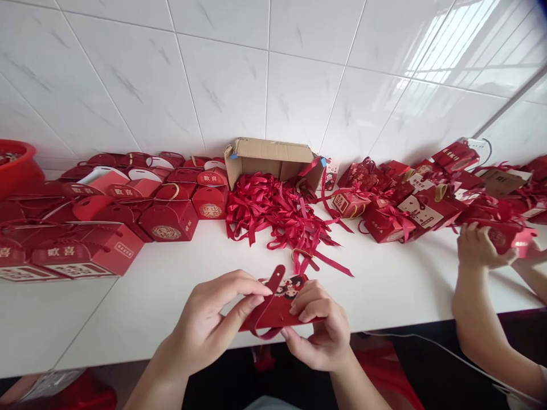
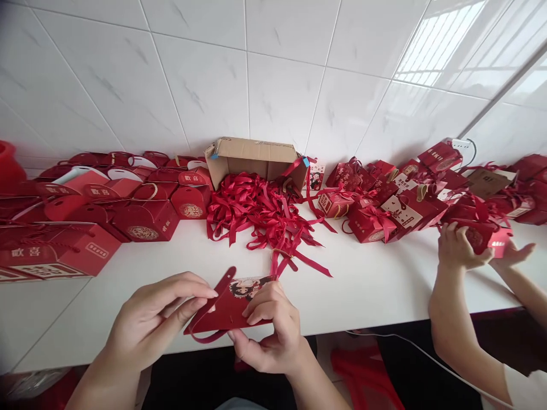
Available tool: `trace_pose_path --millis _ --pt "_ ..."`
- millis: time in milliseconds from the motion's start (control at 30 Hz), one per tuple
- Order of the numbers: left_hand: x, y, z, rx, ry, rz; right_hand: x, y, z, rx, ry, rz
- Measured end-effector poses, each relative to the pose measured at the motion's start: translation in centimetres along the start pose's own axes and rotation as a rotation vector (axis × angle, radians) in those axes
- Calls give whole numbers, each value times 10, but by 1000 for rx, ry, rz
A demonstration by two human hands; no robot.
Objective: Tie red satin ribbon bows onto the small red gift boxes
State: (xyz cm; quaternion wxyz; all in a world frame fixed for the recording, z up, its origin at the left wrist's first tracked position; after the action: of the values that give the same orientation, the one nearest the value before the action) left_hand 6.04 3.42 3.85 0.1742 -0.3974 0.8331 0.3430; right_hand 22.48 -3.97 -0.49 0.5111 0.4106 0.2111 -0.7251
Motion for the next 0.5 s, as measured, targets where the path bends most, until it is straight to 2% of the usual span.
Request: trace_pose_path --millis 133,267,500 --pt "9 -1 -4 36 42 80 -1 7 0 57 10 12" --pt "13 -8 -4 -13 76 84 1 7 -1 76 4 12" --pt "27 -23 10 110 326 115 3 7 -3 82 -18 29"
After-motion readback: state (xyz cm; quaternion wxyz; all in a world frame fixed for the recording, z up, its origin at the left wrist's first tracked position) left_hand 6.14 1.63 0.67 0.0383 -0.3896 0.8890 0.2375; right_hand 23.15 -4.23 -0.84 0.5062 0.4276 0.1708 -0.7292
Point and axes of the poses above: each hand's wrist, its own x-axis away from the middle knuckle, its own y-axis out of the back of the hand, z = x × y, the point moved 3 cm from there along -x, towards the middle knuckle, and after that the axes turned 4 degrees about -y, right-handed, at the moved point
